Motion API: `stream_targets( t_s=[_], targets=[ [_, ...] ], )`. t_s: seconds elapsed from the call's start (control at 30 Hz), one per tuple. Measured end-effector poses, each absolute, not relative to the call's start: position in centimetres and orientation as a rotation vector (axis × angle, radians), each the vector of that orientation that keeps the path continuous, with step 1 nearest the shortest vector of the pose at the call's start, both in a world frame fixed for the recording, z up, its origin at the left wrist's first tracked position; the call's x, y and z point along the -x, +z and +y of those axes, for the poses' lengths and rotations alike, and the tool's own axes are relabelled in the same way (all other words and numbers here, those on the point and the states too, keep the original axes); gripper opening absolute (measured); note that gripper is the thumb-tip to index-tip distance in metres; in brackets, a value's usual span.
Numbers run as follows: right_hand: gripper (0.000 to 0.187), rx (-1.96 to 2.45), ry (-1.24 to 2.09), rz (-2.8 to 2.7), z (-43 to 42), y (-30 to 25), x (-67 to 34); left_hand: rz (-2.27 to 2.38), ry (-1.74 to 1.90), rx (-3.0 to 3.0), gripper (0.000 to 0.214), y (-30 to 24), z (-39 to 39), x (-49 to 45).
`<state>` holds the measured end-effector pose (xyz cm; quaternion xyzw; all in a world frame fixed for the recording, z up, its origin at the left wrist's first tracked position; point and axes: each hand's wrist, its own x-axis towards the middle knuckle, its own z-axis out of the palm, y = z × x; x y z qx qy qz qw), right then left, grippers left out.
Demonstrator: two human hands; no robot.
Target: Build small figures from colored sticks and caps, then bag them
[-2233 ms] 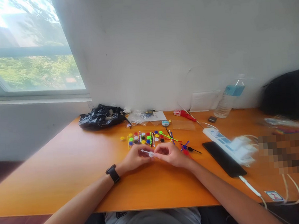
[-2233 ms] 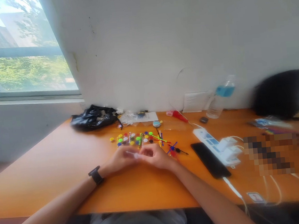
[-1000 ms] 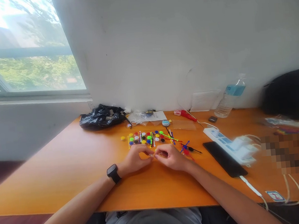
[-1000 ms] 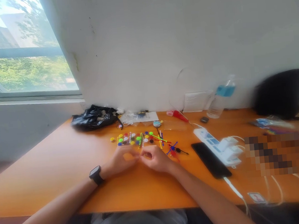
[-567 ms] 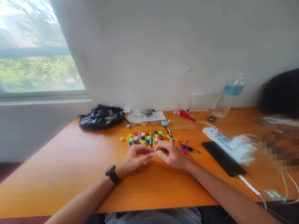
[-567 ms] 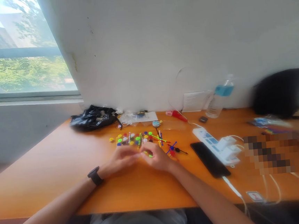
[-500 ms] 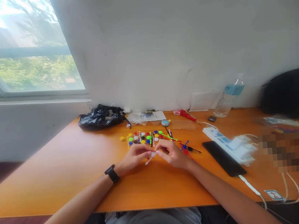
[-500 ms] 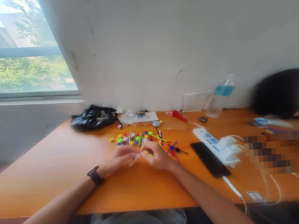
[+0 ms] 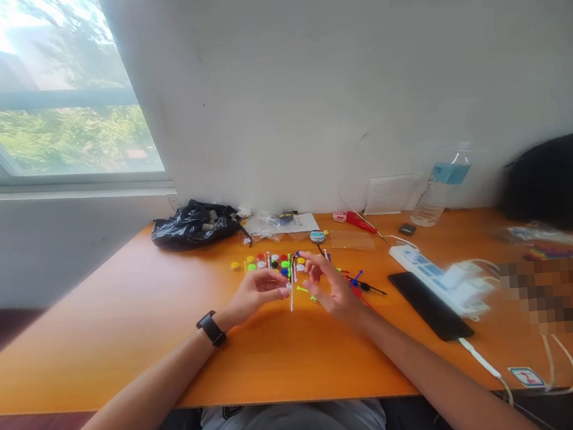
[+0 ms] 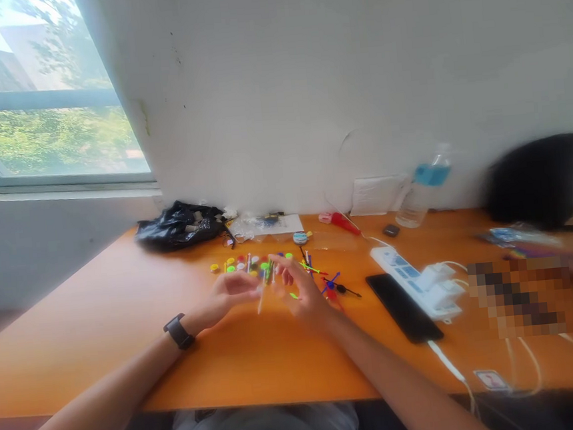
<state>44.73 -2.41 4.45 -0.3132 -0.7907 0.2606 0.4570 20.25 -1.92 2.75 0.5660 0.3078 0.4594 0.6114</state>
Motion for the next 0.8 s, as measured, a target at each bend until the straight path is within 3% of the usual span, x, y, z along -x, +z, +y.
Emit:
stream_targets(
  t_s=[0.13, 0.23, 0.3, 0.8],
  targets=[
    [0.042, 0.759, 0.867, -2.015, -1.9, 3.9, -45.2, 0.732, 1.090, -1.292, 0.036, 2.8, -1.9, -20.2],
    [0.072, 0.757, 1.191, -2.078, -1.2, 3.3, -45.6, 0.750, 1.113, -1.273, 0.038, 2.8, -1.9, -20.3],
    [0.075, 0.738, 1.276, -2.019, -0.8, 3.0, -45.7, 0.754, 1.110, -1.270, 0.038, 2.8, -2.0, -20.3],
    [0.081, 0.880, 1.074, -1.786, -0.3, 4.0, -45.3, 0.839, 1.147, -1.562, 0.037, 2.1, -1.7, -21.3]
  ],
)
